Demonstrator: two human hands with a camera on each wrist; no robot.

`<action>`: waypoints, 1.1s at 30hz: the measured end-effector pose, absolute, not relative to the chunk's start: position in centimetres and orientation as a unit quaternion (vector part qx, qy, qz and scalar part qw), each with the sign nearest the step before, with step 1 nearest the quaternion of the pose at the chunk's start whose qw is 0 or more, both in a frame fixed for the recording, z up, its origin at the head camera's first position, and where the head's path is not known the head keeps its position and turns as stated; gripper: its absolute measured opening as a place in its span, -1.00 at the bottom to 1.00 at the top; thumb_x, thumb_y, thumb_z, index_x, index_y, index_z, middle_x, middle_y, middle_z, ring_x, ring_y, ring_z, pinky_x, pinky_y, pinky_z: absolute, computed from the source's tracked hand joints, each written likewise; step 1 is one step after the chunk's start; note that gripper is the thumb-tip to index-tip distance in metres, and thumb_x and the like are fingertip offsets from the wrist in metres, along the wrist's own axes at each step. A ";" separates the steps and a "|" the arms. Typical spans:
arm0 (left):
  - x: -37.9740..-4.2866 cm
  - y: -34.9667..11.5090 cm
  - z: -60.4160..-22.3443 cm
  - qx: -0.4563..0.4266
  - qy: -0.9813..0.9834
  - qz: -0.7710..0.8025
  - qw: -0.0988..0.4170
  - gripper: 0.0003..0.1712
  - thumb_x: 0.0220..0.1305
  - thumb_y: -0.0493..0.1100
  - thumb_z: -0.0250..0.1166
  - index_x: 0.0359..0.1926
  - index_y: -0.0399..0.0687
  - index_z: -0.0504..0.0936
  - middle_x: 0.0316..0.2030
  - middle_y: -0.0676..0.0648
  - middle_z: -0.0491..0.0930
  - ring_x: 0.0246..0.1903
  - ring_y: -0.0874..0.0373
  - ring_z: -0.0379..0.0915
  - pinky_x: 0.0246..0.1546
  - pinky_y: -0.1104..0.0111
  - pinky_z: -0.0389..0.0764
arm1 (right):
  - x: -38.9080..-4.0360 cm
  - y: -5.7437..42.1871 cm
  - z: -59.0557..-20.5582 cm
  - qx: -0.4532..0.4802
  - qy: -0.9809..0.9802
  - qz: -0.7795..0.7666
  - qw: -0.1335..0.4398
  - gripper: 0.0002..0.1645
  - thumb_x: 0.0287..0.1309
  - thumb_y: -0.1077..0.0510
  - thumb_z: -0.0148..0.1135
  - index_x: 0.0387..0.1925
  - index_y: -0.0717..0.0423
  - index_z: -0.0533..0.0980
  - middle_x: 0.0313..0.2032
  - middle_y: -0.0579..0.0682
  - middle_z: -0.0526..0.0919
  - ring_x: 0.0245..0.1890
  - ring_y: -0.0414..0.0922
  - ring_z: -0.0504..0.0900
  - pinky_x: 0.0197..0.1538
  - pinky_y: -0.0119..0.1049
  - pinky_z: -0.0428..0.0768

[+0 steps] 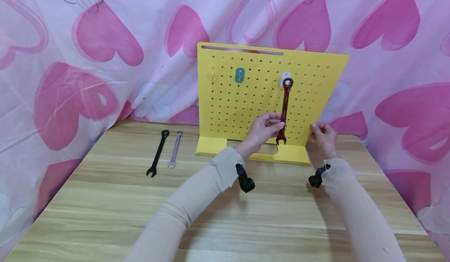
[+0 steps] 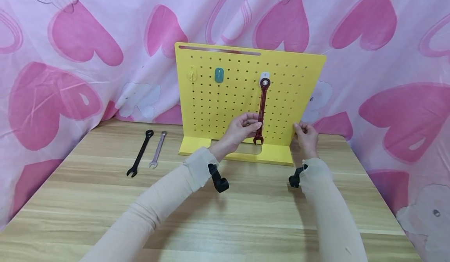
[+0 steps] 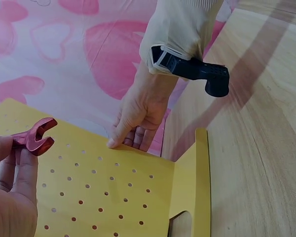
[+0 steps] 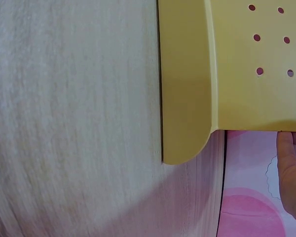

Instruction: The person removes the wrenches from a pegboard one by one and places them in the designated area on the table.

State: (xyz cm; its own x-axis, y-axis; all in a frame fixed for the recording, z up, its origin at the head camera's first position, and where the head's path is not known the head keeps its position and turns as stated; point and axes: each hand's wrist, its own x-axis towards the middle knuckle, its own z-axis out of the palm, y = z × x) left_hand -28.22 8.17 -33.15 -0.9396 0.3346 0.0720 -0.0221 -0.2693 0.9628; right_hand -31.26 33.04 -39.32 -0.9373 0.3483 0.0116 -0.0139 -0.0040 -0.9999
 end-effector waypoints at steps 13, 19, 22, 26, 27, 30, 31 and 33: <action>-27.4 6.5 -33.7 0.125 0.599 0.784 0.103 -0.69 0.16 -0.35 0.28 -0.04 -0.21 0.54 -0.28 -0.02 0.58 -0.32 0.23 0.54 -0.15 0.38 0.64 | -31.6 33.4 -39.5 -0.104 -0.686 0.708 0.135 -0.78 0.22 0.09 0.16 -0.28 0.18 0.39 -0.29 -0.07 0.48 -0.32 -0.31 0.58 -0.17 -0.54 0.60; -26.9 5.0 -34.2 0.120 0.629 0.762 0.096 -0.68 0.15 -0.34 0.29 -0.04 -0.18 0.54 -0.24 -0.03 0.58 -0.30 0.24 0.52 -0.14 0.41 0.63 | -31.6 33.4 -39.7 -0.102 -0.680 0.714 0.133 -0.80 0.22 0.11 0.16 -0.28 0.17 0.39 -0.29 -0.07 0.48 -0.33 -0.31 0.59 -0.18 -0.54 0.59; -26.6 4.1 -34.5 0.122 0.634 0.757 0.100 -0.67 0.16 -0.35 0.29 -0.02 -0.18 0.52 -0.23 -0.03 0.57 -0.27 0.24 0.52 -0.12 0.40 0.63 | -31.7 33.4 -39.7 -0.101 -0.672 0.721 0.133 -0.81 0.22 0.12 0.16 -0.29 0.18 0.39 -0.29 -0.07 0.48 -0.34 -0.31 0.59 -0.17 -0.54 0.59; -26.1 2.9 -35.0 0.125 0.644 0.748 0.099 -0.65 0.17 -0.34 0.28 0.01 -0.17 0.51 -0.20 -0.06 0.57 -0.26 0.21 0.53 -0.11 0.38 0.63 | -31.7 33.4 -39.7 -0.099 -0.664 0.729 0.132 -0.80 0.21 0.13 0.17 -0.29 0.19 0.39 -0.29 -0.07 0.48 -0.34 -0.30 0.59 -0.17 -0.53 0.60; -26.1 2.6 -35.1 0.128 0.647 0.745 0.097 -0.64 0.17 -0.34 0.28 0.02 -0.16 0.51 -0.18 -0.08 0.58 -0.26 0.21 0.53 -0.11 0.38 0.63 | -31.7 33.4 -39.7 -0.099 -0.664 0.729 0.132 -0.80 0.21 0.13 0.17 -0.29 0.19 0.39 -0.30 -0.07 0.49 -0.34 -0.30 0.59 -0.17 -0.53 0.60; -25.8 1.7 -35.6 0.129 0.652 0.742 0.093 -0.62 0.18 -0.32 0.28 0.05 -0.15 0.50 -0.16 -0.11 0.58 -0.26 0.21 0.54 -0.11 0.37 0.63 | -31.7 33.4 -39.8 -0.095 -0.668 0.726 0.134 -0.80 0.21 0.13 0.17 -0.29 0.20 0.40 -0.31 -0.07 0.50 -0.34 -0.30 0.60 -0.17 -0.53 0.60; -25.8 1.3 -35.7 0.128 0.656 0.739 0.090 -0.62 0.18 -0.32 0.28 0.05 -0.14 0.50 -0.16 -0.12 0.59 -0.27 0.22 0.53 -0.12 0.36 0.63 | -31.7 33.3 -39.8 -0.093 -0.668 0.726 0.135 -0.80 0.21 0.14 0.17 -0.29 0.20 0.40 -0.31 -0.07 0.51 -0.34 -0.29 0.60 -0.17 -0.53 0.60; -25.7 0.7 -36.0 0.126 0.659 0.736 0.088 -0.61 0.18 -0.32 0.28 0.05 -0.14 0.50 -0.16 -0.11 0.58 -0.27 0.22 0.53 -0.13 0.35 0.63 | -31.7 33.3 -39.8 -0.091 -0.668 0.726 0.137 -0.81 0.21 0.14 0.17 -0.29 0.20 0.40 -0.32 -0.07 0.51 -0.35 -0.29 0.61 -0.18 -0.52 0.60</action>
